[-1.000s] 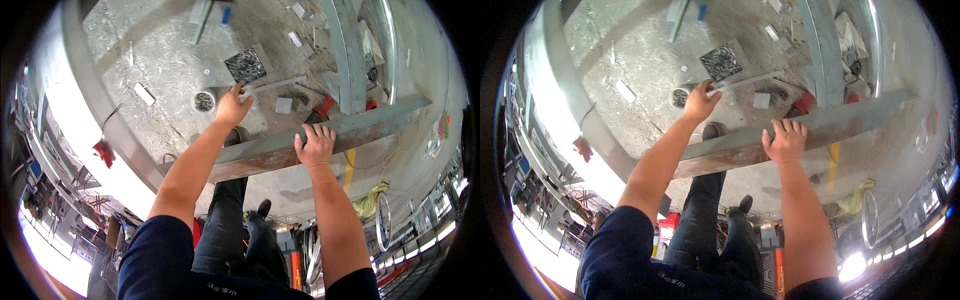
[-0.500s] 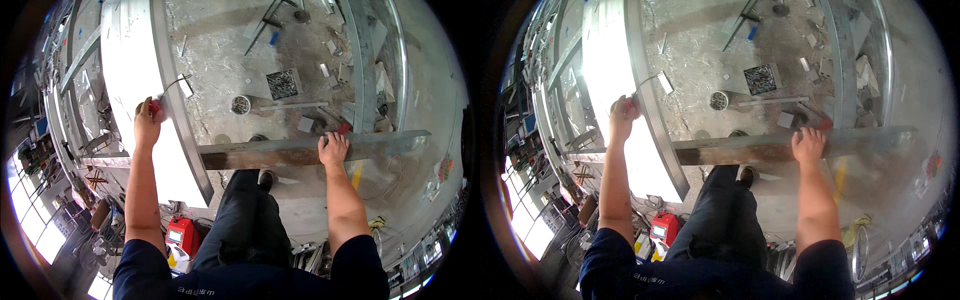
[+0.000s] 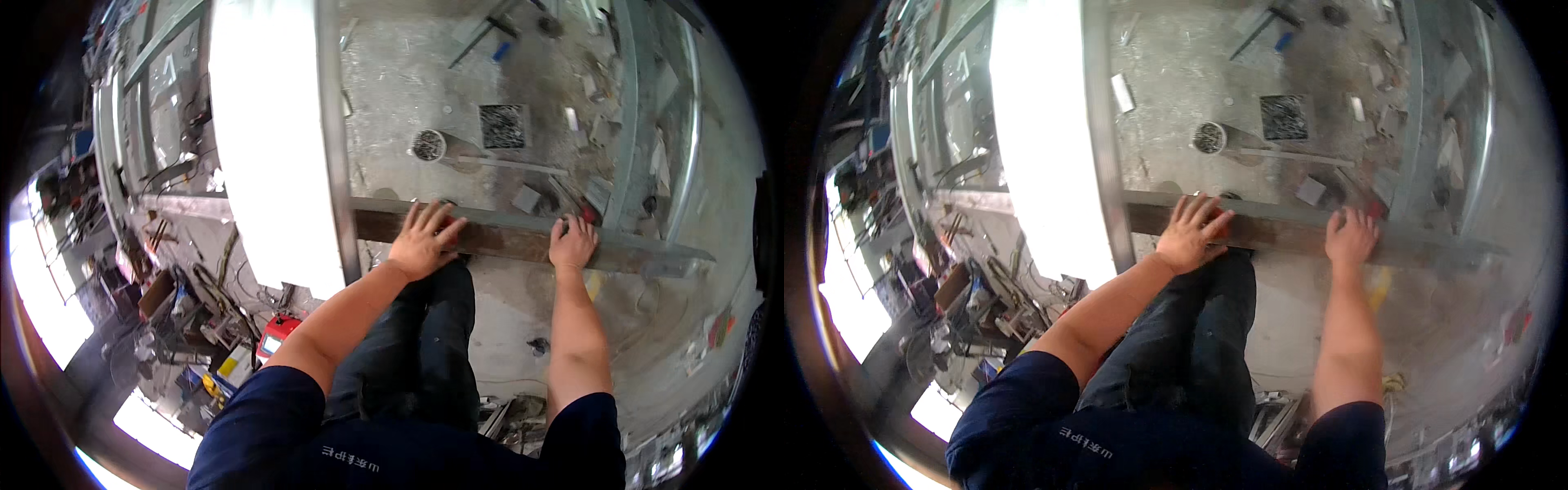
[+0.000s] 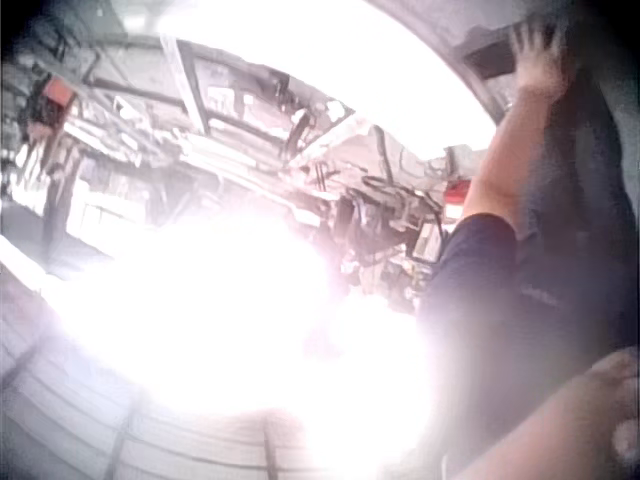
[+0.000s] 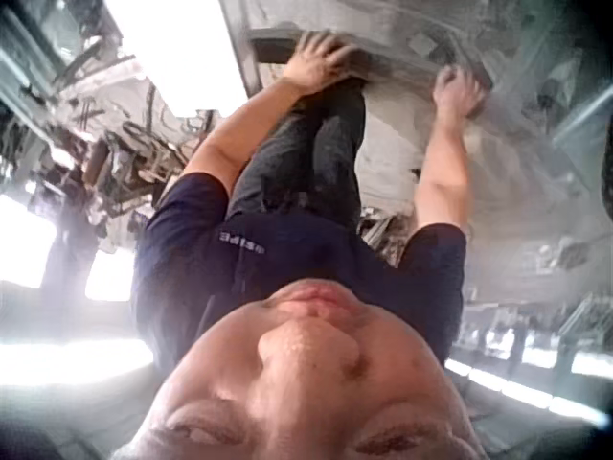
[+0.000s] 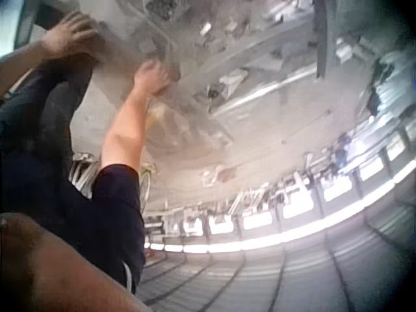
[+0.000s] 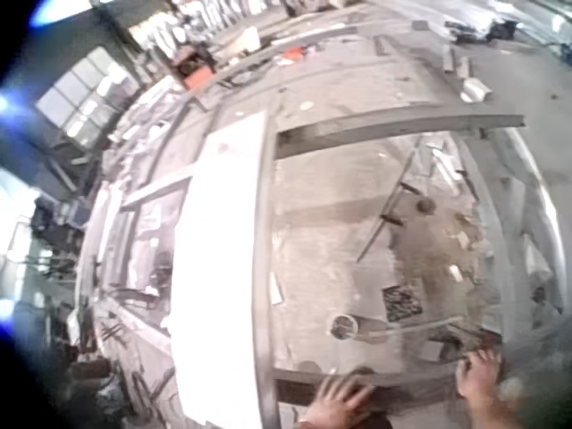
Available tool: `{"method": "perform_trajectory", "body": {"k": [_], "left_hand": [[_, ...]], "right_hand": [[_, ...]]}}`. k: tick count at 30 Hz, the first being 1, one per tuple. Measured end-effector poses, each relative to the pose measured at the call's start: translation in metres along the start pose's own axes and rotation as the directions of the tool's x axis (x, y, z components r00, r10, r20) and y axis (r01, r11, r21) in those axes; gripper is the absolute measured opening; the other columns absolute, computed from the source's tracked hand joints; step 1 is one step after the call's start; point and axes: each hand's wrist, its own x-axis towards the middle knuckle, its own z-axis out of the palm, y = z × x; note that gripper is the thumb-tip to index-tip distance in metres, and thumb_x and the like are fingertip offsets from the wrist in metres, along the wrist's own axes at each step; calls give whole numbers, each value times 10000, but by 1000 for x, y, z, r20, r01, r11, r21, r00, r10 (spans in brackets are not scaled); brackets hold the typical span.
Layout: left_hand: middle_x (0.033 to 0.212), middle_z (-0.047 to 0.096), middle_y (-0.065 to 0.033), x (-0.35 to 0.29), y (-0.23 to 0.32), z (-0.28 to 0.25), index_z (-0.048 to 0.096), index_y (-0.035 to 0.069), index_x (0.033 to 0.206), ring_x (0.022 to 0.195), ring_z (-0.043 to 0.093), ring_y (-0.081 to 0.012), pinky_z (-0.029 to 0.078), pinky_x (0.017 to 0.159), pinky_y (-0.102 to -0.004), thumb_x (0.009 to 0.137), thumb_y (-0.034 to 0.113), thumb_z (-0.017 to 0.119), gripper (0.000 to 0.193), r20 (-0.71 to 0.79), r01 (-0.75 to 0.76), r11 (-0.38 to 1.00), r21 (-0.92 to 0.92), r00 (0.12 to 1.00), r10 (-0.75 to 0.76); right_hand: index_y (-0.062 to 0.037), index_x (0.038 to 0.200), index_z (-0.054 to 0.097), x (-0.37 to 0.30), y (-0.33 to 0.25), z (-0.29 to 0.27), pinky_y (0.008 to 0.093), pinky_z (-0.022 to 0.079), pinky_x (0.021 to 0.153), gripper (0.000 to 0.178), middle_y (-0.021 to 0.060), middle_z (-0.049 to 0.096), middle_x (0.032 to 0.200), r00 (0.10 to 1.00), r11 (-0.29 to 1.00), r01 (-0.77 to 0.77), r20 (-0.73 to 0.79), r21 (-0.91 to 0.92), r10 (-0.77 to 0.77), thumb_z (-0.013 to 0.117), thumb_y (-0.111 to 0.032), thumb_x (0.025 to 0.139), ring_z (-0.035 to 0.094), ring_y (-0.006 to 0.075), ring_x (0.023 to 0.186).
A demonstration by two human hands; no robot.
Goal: The person aligns and fastens metal panels using a pneumatic rivet gun. He then positions the assembled panel onto a metal frame, adjusts its placement, and attaches metal brackets to the panel.
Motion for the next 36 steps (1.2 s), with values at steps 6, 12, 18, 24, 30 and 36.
{"method": "perform_trajectory", "body": {"k": [6, 12, 18, 24, 30, 36], "left_hand": [[1511, 370, -154, -93, -14, -67, 357, 132, 1492, 1436, 295, -376, 178, 1206, -544, 831, 509, 712, 840, -73, 69, 998, -11, 995, -69], [1393, 453, -205, -194, -100, -98, 402, 35, 1415, 1341, 374, -407, 290, 1145, -504, 805, 342, 793, 788, -435, 570, 804, -169, 690, -579], [1342, 493, -295, -209, -252, -127, 421, -54, 1392, 1269, 447, -471, 353, 1080, -520, 901, 477, 660, 761, -566, 778, 526, -344, 275, -777], [1343, 536, -295, -145, -355, -151, 491, -39, 1358, 1272, 483, -444, 380, 1071, -485, 951, 610, 476, 766, -344, 742, 382, -551, 216, -914], [1226, 627, -252, -120, -317, -167, 545, -12, 1266, 1139, 596, -431, 468, 952, -512, 969, 607, 420, 698, -219, 789, 222, -573, 113, -969], [1294, 591, -197, -116, -316, -174, 555, 2, 1253, 1171, 567, -392, 469, 954, -490, 972, 576, 451, 647, -185, 802, 215, -557, 133, -974]], "right_hand": [[-77, 1027, 684, -8, -4, 1, 476, 407, 977, 278, 104, 674, 1070, 999, 998, 28, -28, -48, -29, 555, -309, 942, 586, 340, 1048], [-27, 1194, 641, 5, -16, 3, 511, 366, 1054, 452, 187, 625, 1236, 995, 994, -79, 69, 71, 74, 584, -390, 931, 546, 414, 1162], [-1, 1345, 523, -2, -166, -57, 362, 507, 927, 542, 177, 652, 1173, 985, 557, -159, 167, 815, 37, 667, -332, 942, 635, 253, 1097], [54, 1401, 438, -4, -377, -4, 353, 465, 972, 791, 193, 568, 1322, 933, 240, -224, 279, 945, -226, 739, -457, 878, 573, 248, 1173], [17, 1393, 486, 12, -472, -11, 341, 435, 987, 803, 147, 607, 1288, 912, 163, -367, 389, 916, -131, 792, -459, 823, 564, 204, 1159], [-6, 1481, 363, 19, -446, 2, 381, 400, 1056, 988, 113, 535, 1376, 842, 71, -499, 502, 864, -197, 876, -419, 744, 489, 215, 1259]]}}
